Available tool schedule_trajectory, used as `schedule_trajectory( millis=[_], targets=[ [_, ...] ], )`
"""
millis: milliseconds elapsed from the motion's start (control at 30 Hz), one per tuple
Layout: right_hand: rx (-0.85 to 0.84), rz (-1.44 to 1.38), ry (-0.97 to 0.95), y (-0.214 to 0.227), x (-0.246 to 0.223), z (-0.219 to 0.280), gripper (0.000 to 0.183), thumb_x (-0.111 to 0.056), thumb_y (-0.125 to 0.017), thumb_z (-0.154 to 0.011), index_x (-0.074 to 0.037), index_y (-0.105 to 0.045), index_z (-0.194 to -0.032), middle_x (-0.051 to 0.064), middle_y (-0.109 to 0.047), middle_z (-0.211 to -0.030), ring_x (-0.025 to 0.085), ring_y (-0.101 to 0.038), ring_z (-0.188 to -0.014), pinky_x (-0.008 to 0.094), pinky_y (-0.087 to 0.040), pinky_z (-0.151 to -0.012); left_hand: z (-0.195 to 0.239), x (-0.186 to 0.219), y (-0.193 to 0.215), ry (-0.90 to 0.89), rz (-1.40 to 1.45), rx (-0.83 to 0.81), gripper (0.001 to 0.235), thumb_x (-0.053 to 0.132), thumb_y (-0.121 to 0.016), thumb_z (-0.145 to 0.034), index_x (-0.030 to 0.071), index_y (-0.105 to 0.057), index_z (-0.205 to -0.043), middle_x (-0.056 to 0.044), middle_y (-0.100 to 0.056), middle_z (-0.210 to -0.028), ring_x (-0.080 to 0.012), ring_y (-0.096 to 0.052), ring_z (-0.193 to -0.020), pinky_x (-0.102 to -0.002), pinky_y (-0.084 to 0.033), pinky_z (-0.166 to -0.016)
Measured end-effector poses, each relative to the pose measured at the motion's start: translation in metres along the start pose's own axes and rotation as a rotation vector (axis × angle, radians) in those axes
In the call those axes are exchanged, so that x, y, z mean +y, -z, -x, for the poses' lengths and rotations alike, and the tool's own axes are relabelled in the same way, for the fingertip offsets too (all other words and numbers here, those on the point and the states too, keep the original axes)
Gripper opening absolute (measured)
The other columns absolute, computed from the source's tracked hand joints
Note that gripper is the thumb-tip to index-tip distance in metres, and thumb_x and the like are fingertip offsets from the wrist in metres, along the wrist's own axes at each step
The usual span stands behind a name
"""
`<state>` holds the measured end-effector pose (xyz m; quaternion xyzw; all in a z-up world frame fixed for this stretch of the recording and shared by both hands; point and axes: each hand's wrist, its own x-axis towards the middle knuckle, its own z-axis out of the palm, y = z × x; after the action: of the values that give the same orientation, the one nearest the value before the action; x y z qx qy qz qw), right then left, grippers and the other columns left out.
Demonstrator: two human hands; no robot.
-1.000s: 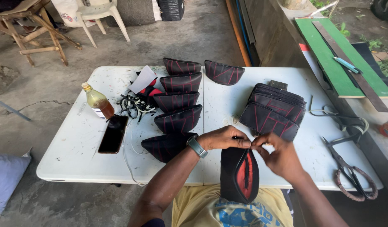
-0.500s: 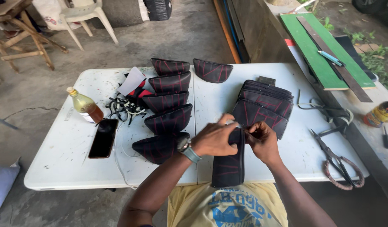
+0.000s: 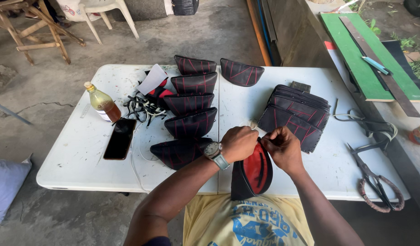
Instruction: The person assembles small black pouches with red stitching by hand, turning them inside out, inserting zippers, and applying a yellow substance to the edges. The person handles multiple pouches sequentially on a white table.
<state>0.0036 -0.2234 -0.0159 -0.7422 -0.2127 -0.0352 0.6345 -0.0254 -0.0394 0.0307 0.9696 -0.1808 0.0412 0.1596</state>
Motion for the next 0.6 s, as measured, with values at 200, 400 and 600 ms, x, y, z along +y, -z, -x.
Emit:
schedule_trajectory(
  millis=[200, 400, 600],
  targets=[
    [-0.06, 0.05, 0.036, 0.007, -0.01, 0.001, 0.023, 0.005, -0.071, -0.089, -0.003, -0.05, -0.088, 0.006, -0.069, -0.091, 0.006, -0.064, -0.085, 0.026, -0.059, -0.075, -0.018, 0.002, -0.02, -0.146, -0.118, 0.155, 0.008, 0.007, -0.066, -0.08, 0.002, -0.071, -0.082, -0.02, -0.071, -0.084, -0.0352, -0.073, -0.077, -0.043, -0.059, -0.067],
    [-0.113, 0.01, 0.102, 0.013, -0.011, 0.003, 0.027, 0.007, -0.071, -0.091, -0.005, -0.047, -0.086, 0.008, -0.071, -0.093, 0.008, -0.065, -0.086, 0.028, -0.059, -0.077, -0.006, 0.0, 0.009, -0.053, -0.034, 0.114, 0.013, 0.017, -0.069, -0.089, 0.006, -0.073, -0.096, -0.02, -0.07, -0.085, -0.0359, -0.072, -0.077, -0.047, -0.058, -0.071],
    [-0.219, -0.321, 0.022, 0.059, -0.025, -0.008, 0.035, 0.011, -0.07, -0.088, -0.01, -0.041, -0.085, 0.012, -0.072, -0.093, 0.012, -0.067, -0.082, 0.027, -0.057, -0.069, -0.029, -0.027, 0.049, -0.789, 0.57, 0.364, 0.053, 0.058, -0.064, -0.108, 0.005, -0.068, -0.118, -0.017, -0.067, -0.108, -0.0329, -0.066, -0.101, -0.041, -0.054, -0.086]
  ],
)
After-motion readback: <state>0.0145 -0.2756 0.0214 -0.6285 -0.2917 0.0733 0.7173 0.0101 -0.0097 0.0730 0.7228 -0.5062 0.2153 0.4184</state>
